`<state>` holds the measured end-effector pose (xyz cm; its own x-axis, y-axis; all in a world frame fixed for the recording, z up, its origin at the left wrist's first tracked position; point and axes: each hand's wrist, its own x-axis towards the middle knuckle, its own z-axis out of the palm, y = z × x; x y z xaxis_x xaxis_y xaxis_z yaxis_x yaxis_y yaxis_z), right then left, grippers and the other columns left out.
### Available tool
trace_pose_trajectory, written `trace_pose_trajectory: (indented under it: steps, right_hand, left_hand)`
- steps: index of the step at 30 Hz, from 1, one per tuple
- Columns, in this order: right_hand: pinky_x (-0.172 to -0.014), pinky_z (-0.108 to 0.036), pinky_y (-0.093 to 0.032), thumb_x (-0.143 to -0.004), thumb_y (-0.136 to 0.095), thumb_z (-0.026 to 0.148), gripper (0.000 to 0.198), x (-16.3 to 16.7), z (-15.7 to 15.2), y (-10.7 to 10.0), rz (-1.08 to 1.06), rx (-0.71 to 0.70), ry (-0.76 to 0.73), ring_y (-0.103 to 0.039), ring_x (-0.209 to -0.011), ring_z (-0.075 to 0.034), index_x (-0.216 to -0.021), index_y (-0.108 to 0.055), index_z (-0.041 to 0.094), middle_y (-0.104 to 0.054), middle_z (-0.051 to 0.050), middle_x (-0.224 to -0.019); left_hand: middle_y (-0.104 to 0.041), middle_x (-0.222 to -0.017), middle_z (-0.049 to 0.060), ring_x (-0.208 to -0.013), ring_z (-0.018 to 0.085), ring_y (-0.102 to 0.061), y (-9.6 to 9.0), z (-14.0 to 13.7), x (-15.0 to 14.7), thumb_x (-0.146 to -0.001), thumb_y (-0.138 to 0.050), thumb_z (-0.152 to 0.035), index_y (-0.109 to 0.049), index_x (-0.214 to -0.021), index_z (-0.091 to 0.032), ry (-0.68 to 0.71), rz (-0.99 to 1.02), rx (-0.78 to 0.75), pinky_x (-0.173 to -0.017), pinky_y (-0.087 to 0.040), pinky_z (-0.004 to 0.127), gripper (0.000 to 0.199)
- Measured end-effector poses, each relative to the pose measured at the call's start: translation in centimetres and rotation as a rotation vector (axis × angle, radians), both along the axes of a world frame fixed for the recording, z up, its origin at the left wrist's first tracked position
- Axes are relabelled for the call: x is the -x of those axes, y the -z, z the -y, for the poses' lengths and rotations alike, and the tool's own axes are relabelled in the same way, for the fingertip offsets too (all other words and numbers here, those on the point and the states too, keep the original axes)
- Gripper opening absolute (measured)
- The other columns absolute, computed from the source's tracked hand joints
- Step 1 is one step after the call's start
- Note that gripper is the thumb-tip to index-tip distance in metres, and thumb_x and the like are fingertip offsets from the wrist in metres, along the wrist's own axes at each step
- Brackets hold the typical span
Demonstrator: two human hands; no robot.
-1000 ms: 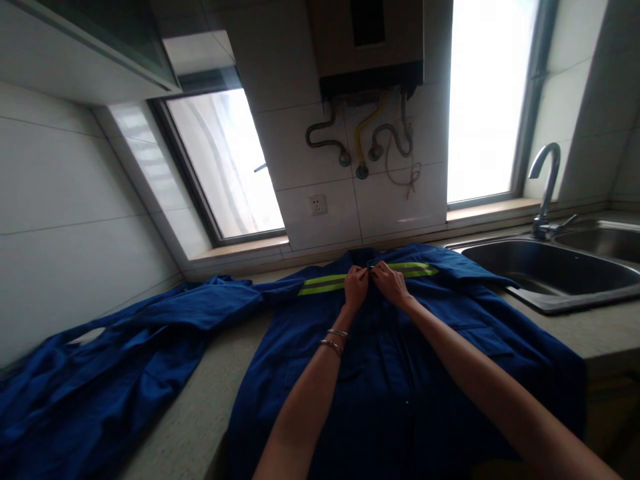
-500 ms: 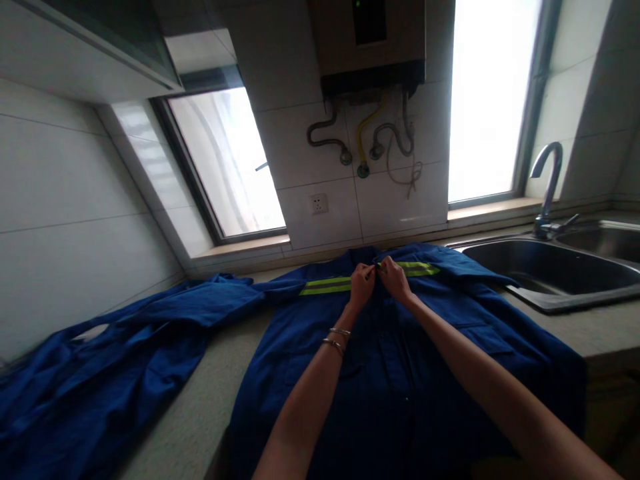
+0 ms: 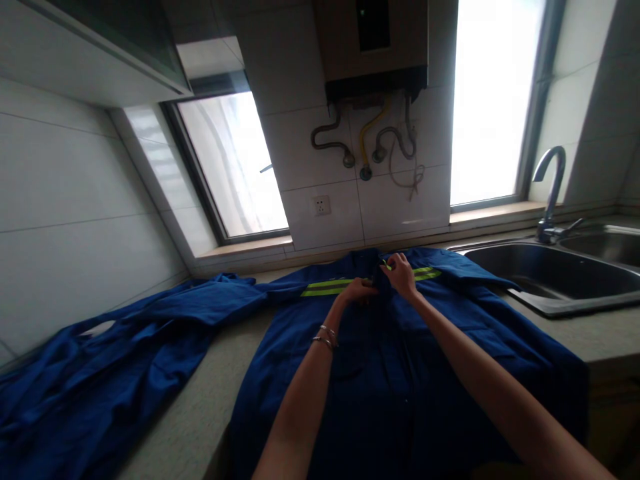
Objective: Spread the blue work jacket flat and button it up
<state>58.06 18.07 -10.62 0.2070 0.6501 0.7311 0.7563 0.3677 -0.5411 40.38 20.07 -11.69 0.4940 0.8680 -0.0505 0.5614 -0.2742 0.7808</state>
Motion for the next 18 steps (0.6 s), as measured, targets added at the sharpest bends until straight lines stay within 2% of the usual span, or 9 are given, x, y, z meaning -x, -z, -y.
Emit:
trace_pose_trajectory:
  steps: [3, 6, 8, 12, 18]
  right_hand:
    - [-0.058, -0.021, -0.031, -0.080, -0.050, 0.033, 0.014, 1.0, 1.6, -0.6, 0.272, 0.068, -0.042, -0.052, -0.070, -0.012, -0.083, -0.054, 0.020, -0.055, -0.002, -0.095]
    - [-0.060, -0.021, -0.029, -0.080, -0.050, 0.026, 0.009, 2.1, 2.7, -0.6, 0.532, 0.192, -0.248, -0.053, -0.073, -0.013, -0.084, -0.056, 0.021, -0.058, -0.002, -0.091]
    - [-0.060, -0.022, -0.028, -0.078, -0.051, 0.022, 0.009, 2.5, 3.0, -0.5, 0.640, 0.287, -0.310, -0.054, -0.074, -0.013, -0.084, -0.057, 0.020, -0.060, -0.002, -0.088]
    - [-0.060, -0.022, -0.029, -0.076, -0.052, 0.020, 0.012, 1.9, 3.1, -0.2, 0.717, 0.387, -0.304, -0.055, -0.078, -0.015, -0.085, -0.060, 0.020, -0.063, -0.003, -0.088]
    - [-0.063, -0.022, -0.032, -0.077, -0.051, 0.024, 0.019, 0.9, 4.1, -0.1, 0.775, 0.358, -0.352, -0.057, -0.084, -0.017, -0.091, -0.063, 0.021, -0.064, -0.003, -0.092]
  left_hand:
    - [-0.056, -0.051, -0.001, -0.042, 0.009, -0.050, 0.6, -0.1, 0.7, -0.066, -0.067, -0.033, -0.062, -0.069, -0.011, 0.044, -0.003, 0.078, -0.040, -0.034, 0.018, 0.023]
    - [-0.055, -0.053, -0.002, -0.045, 0.009, -0.052, 1.2, -0.2, 0.9, -0.066, -0.064, -0.026, -0.061, -0.070, -0.012, 0.000, 0.070, 0.126, -0.042, -0.034, 0.018, 0.015]
    - [-0.053, -0.051, -0.003, -0.046, 0.009, -0.051, 1.6, -0.3, 0.9, -0.065, -0.063, -0.025, -0.060, -0.068, -0.011, -0.031, 0.106, 0.153, -0.043, -0.034, 0.018, 0.014]
    - [-0.048, -0.048, -0.004, -0.043, 0.007, -0.047, 2.0, -0.5, 0.8, -0.065, -0.065, -0.032, -0.055, -0.062, -0.012, -0.074, 0.145, 0.177, -0.043, -0.032, 0.018, 0.022]
    - [-0.046, -0.045, -0.004, -0.041, 0.007, -0.042, 1.8, -0.1, 0.3, -0.061, -0.070, -0.037, -0.051, -0.056, -0.013, -0.139, 0.164, 0.166, -0.041, -0.030, 0.019, 0.031]
